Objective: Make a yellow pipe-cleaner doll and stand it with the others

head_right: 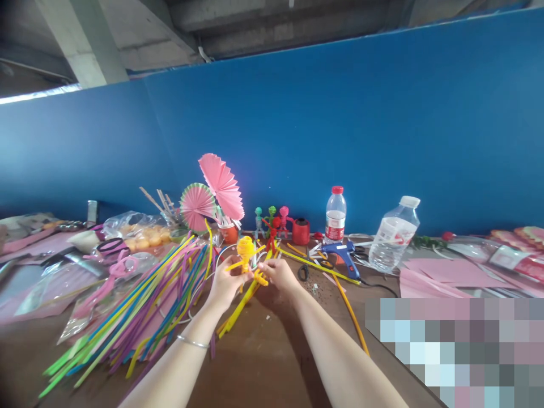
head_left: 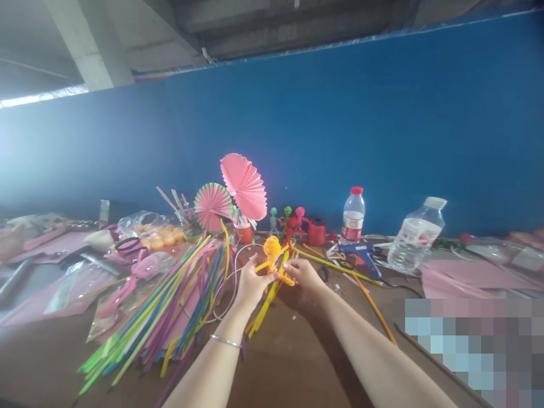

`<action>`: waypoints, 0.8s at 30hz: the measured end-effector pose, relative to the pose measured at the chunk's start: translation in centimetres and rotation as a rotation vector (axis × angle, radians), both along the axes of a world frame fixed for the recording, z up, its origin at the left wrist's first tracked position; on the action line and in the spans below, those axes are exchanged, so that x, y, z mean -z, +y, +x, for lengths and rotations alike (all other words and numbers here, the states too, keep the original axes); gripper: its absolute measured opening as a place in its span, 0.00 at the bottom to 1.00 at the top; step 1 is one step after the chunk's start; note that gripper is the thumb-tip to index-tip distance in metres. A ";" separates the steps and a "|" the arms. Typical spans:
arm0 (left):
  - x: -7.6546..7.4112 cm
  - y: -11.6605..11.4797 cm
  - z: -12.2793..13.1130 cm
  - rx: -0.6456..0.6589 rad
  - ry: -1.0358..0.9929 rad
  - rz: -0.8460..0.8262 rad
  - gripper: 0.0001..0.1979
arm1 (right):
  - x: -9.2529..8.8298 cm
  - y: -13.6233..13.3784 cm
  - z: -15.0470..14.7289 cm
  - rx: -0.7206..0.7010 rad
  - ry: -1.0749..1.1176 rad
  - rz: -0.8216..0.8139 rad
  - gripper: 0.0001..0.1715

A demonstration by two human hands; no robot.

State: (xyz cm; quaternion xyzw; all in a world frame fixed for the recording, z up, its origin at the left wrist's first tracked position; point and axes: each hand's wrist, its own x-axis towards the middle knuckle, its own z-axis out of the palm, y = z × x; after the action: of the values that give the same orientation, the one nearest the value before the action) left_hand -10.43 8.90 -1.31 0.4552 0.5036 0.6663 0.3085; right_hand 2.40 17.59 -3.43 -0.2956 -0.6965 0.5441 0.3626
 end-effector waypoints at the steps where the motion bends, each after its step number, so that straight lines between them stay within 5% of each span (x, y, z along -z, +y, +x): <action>1: 0.0 0.0 0.0 0.002 -0.081 0.015 0.15 | 0.2 0.0 -0.1 -0.017 -0.001 -0.019 0.20; 4: 0.1 0.3 -0.1 -0.076 -0.263 0.078 0.15 | 0.2 -0.8 -0.5 0.032 -0.034 0.074 0.18; 8: 0.2 0.6 -0.6 -0.271 -0.265 0.160 0.15 | -0.6 -2.8 -1.0 0.058 -0.191 0.406 0.13; 13: -0.2 0.0 -0.5 -0.494 0.107 0.113 0.13 | -1.0 -4.6 -1.3 0.097 -0.452 0.760 0.08; 17: -0.4 -0.7 0.0 -0.476 0.375 0.091 0.07 | -1.2 -4.9 -1.0 0.250 -0.463 0.971 0.10; 20: -0.2 -0.7 -0.1 -0.420 0.422 0.055 0.07 | -1.4 -4.7 -0.6 0.308 -0.367 0.953 0.14; 24: 0.2 -0.2 -0.4 -0.336 0.291 0.016 0.09 | -1.2 -3.8 -0.5 0.247 -0.180 0.646 0.17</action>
State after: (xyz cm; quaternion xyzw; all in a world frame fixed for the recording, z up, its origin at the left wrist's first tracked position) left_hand -10.85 8.68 -1.51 0.4587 0.6063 0.6396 0.1138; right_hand 1.91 13.80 -2.26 -0.2946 -0.8208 0.2193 0.4375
